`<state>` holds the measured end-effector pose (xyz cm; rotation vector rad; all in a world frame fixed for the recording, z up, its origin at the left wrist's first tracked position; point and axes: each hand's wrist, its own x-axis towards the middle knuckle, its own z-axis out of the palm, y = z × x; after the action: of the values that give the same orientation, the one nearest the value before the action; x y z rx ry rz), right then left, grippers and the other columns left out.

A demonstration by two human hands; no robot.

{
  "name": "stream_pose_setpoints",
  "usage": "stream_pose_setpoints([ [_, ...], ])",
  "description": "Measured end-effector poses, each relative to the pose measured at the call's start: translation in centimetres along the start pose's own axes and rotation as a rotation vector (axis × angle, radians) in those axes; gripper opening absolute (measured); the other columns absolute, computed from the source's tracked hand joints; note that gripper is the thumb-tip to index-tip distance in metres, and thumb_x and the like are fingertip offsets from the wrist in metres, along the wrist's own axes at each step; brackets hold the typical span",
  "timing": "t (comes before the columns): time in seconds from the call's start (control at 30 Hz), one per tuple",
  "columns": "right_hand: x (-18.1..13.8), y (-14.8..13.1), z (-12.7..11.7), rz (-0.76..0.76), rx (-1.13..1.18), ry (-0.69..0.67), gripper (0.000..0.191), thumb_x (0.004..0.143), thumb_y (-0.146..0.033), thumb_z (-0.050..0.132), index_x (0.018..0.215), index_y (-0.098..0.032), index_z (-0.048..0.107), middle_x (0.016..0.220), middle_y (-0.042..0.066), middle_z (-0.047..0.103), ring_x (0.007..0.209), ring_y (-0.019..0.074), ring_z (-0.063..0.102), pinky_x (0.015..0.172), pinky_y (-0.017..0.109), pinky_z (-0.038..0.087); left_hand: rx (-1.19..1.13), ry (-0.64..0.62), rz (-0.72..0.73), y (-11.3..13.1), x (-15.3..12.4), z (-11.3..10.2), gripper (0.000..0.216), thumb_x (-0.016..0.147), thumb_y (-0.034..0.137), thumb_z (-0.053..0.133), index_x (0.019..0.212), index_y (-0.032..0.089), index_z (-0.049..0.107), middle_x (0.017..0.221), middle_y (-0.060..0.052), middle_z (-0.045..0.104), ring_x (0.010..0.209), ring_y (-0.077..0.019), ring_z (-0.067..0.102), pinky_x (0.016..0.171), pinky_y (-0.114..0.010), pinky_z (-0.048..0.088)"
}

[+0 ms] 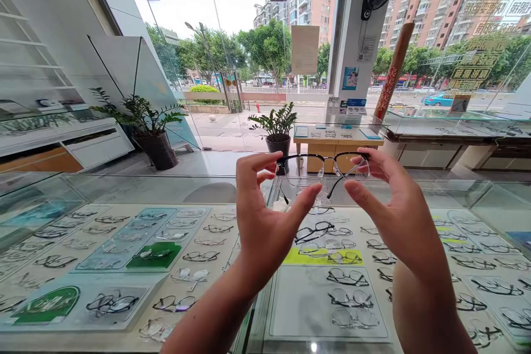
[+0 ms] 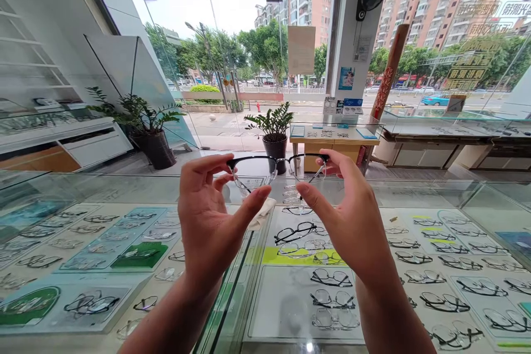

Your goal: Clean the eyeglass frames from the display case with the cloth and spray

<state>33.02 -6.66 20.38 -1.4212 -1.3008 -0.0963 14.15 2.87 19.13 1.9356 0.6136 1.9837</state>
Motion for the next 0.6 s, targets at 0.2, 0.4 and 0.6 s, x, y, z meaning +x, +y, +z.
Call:
stream_pose_setpoints([
  [0.2,0.1,0.17,0.15,0.002,0.007,-0.01,0.065,0.095,-0.066,0.077,0.147,-0.029,0.067,0.134,0.014,0.078,0.123,0.0358,0.074,0.111,0.062,0.059,0.022,-0.007,0.012,0.06,0.17,-0.21,0.061,0.081,0.04,0.098,0.131,0.03,0.064,0.126,-0.006,0.065,0.112,-0.0234,0.063,0.094,-0.04,0.057],
  [0.4,0.15,0.1,0.12,0.015,0.006,-0.008,0.065,0.094,-0.066,0.078,0.146,-0.029,0.067,0.136,0.014,0.078,0.124,0.0361,0.073,0.11,0.062,0.06,0.027,-0.018,0.011,-0.13,0.29,-0.19,0.061,0.08,0.04,0.099,0.13,0.03,0.064,0.122,-0.006,0.065,0.107,-0.0224,0.064,0.093,-0.041,0.057],
  [0.6,0.13,0.09,0.08,0.01,0.007,0.009,0.064,0.094,-0.067,0.078,0.145,-0.029,0.067,0.138,0.014,0.077,0.123,0.0361,0.074,0.111,0.063,0.058,0.02,-0.027,-0.012,-0.25,0.31,-0.05,0.061,0.08,0.041,0.099,0.129,0.03,0.065,0.12,-0.005,0.066,0.104,-0.0222,0.063,0.093,-0.042,0.057],
])
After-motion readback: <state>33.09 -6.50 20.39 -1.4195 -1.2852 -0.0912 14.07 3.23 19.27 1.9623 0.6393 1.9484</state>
